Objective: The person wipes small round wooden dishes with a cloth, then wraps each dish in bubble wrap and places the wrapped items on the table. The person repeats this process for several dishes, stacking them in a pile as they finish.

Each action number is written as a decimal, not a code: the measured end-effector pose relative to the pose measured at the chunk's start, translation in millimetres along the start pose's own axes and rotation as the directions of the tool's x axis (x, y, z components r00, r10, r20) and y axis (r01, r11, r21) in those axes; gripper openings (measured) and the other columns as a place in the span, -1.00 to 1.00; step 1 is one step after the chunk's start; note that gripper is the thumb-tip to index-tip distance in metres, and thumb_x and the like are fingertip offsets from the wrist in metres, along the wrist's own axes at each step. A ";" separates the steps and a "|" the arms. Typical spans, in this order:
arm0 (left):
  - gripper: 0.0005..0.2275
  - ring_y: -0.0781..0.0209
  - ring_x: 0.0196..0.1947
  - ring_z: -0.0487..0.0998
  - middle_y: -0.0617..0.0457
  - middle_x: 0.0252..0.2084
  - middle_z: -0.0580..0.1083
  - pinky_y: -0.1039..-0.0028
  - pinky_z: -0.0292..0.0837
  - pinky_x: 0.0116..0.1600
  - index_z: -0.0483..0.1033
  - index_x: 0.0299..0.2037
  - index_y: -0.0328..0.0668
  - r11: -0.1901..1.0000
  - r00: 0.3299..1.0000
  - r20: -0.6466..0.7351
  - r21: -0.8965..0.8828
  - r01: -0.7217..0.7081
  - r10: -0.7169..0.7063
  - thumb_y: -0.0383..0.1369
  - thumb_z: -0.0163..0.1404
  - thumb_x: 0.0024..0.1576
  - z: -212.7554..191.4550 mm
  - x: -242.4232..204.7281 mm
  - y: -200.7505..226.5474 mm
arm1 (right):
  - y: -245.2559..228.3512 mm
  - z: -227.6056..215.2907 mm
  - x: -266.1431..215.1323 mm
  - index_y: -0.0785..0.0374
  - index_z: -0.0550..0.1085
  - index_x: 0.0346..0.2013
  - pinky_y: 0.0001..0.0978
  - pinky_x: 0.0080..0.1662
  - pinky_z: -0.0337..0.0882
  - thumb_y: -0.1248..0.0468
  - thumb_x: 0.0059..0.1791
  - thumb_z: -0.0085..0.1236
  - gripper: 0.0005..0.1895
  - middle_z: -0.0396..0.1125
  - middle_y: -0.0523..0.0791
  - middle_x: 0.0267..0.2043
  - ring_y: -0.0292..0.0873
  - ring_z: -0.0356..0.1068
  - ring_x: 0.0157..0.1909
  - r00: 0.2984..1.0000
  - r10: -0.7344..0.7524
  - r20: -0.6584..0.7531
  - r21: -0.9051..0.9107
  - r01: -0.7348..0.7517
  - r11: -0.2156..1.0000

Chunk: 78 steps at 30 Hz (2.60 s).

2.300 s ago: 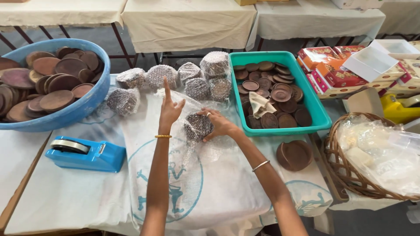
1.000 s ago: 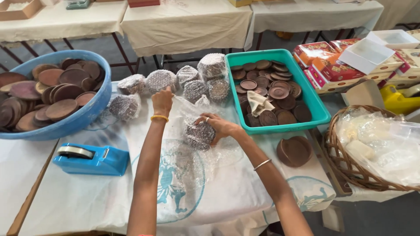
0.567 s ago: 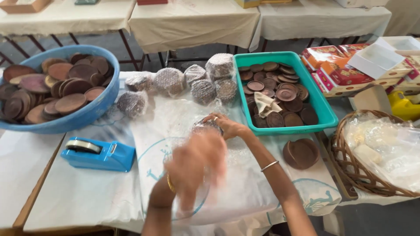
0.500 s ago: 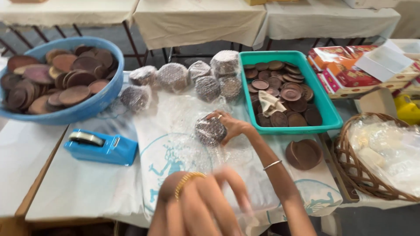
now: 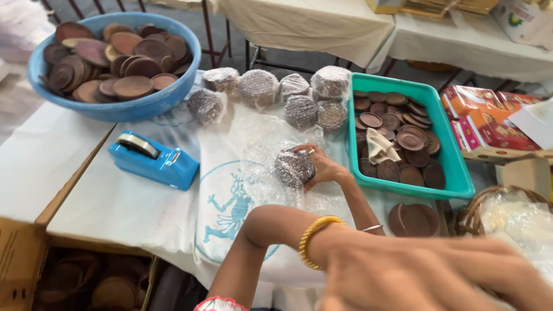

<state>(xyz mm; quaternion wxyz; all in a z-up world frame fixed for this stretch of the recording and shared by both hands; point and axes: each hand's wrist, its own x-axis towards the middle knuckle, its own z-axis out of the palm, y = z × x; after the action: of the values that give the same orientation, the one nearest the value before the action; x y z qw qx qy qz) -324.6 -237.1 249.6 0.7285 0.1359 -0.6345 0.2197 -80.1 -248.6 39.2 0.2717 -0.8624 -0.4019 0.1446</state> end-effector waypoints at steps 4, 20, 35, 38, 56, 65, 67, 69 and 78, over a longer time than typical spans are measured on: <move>-0.45 0.04 0.23 0.37 -0.06 0.20 0.37 0.06 0.19 0.32 0.46 0.04 -0.15 0.973 0.900 0.434 -0.190 0.130 -0.035 0.17 -0.18 0.17 -17.3 -51.0 -56.3 | 0.3 0.7 0.6 -0.04 0.16 0.30 -0.07 0.46 0.01 0.17 -0.63 0.69 0.29 0.00 -0.06 0.37 0.08 -0.06 0.49 1.000 -0.004 -0.011 0.021 0.004 1.000; -0.66 0.31 0.30 0.32 0.24 0.26 0.38 0.46 0.24 0.45 0.42 0.15 0.20 0.648 0.696 0.188 0.586 0.487 -0.693 -0.20 0.17 0.18 -86.6 -55.9 33.0 | -9.0 -1.2 7.0 -0.05 0.24 0.25 -0.10 0.42 0.08 0.13 -0.66 0.71 0.25 0.13 -0.07 0.32 0.05 0.06 0.41 0.992 0.096 -0.080 -0.023 -0.098 0.995; 0.38 -0.18 0.48 0.05 -0.10 0.52 0.07 -0.01 -0.04 0.50 -0.17 0.52 0.14 -0.327 0.248 -0.527 0.765 0.554 -0.813 0.19 0.42 -0.59 -375.7 -225.4 100.3 | 38.6 11.0 8.4 0.16 -0.22 0.51 0.00 0.48 -0.11 0.00 -0.66 0.72 0.69 -0.20 0.11 0.56 0.18 -0.17 0.54 0.972 -0.062 -0.228 0.011 0.067 0.998; 0.44 -0.15 0.48 0.10 -0.09 0.51 0.11 0.05 -0.05 0.53 -0.20 0.53 0.16 -0.336 0.233 -0.523 0.769 0.544 -0.820 0.14 0.43 -0.70 -377.4 -217.9 109.0 | 40.8 10.0 8.9 0.07 -0.17 0.52 -0.04 0.49 -0.07 -0.02 -0.73 0.70 0.71 -0.06 0.06 0.52 0.13 -0.07 0.52 0.982 0.092 -0.164 0.032 -0.088 0.996; 0.26 -0.15 0.48 0.19 -0.03 0.48 0.23 -0.03 0.02 0.54 0.00 0.52 0.15 -0.186 0.401 -0.429 0.835 0.518 -0.810 0.27 0.35 -0.48 -378.1 -206.7 105.6 | 20.5 6.2 4.9 0.27 -0.18 0.47 -0.04 0.47 -0.12 -0.02 -0.61 0.75 0.64 -0.17 0.09 0.54 0.13 -0.25 0.56 0.869 0.479 -0.127 -0.289 -0.494 0.820; 0.31 -0.21 0.49 0.09 -0.14 0.51 0.10 0.01 -0.01 0.51 -0.09 0.52 0.09 -0.244 0.285 -0.405 0.851 0.464 -0.869 0.22 0.40 -0.51 -372.4 -203.6 98.1 | -28.0 -10.7 -1.2 0.24 -0.37 0.50 -0.11 0.46 -0.31 -0.04 -0.68 0.70 0.79 -0.45 0.03 0.61 0.06 -0.51 0.61 0.975 0.189 -0.117 -0.315 -0.217 0.924; 0.32 -0.22 0.49 0.08 -0.15 0.52 0.10 0.02 -0.01 0.52 -0.11 0.53 0.06 -0.222 0.299 -0.404 0.841 0.493 -0.865 0.20 0.41 -0.51 -373.8 -205.2 97.9 | -11.5 -1.4 6.3 0.24 -0.38 0.50 -0.09 0.47 -0.31 -0.04 -0.69 0.70 0.80 -0.45 0.04 0.61 0.07 -0.50 0.60 0.983 0.152 -0.102 -0.272 -0.174 0.946; 0.34 -0.23 0.50 0.07 -0.16 0.52 0.09 0.04 -0.01 0.52 -0.14 0.53 0.04 -0.204 0.307 -0.405 0.830 0.519 -0.861 0.17 0.42 -0.51 -376.5 -209.8 100.9 | 1.9 6.7 11.4 0.23 -0.38 0.50 -0.08 0.48 -0.30 -0.05 -0.70 0.70 0.80 -0.45 0.05 0.60 0.08 -0.49 0.60 0.990 0.112 -0.089 -0.220 -0.129 0.967; 0.44 -0.13 0.45 0.21 -0.12 0.48 0.19 0.10 -0.09 0.57 -0.15 0.54 0.05 -0.287 0.272 -0.490 0.788 0.544 -0.829 0.15 0.44 -0.68 -369.9 -204.0 115.2 | 39.8 16.0 13.5 0.18 -0.25 0.52 -0.03 0.48 -0.14 -0.07 -0.73 0.70 0.77 -0.20 0.09 0.55 0.17 -0.19 0.55 0.981 0.056 -0.185 -0.010 -0.059 0.998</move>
<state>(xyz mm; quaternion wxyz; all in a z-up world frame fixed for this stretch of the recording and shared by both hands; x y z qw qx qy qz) -81.6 9.0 -19.0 0.3971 0.8783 -0.2650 0.0264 -54.6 -253.6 2.5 0.2967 -0.8855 -0.3510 0.0685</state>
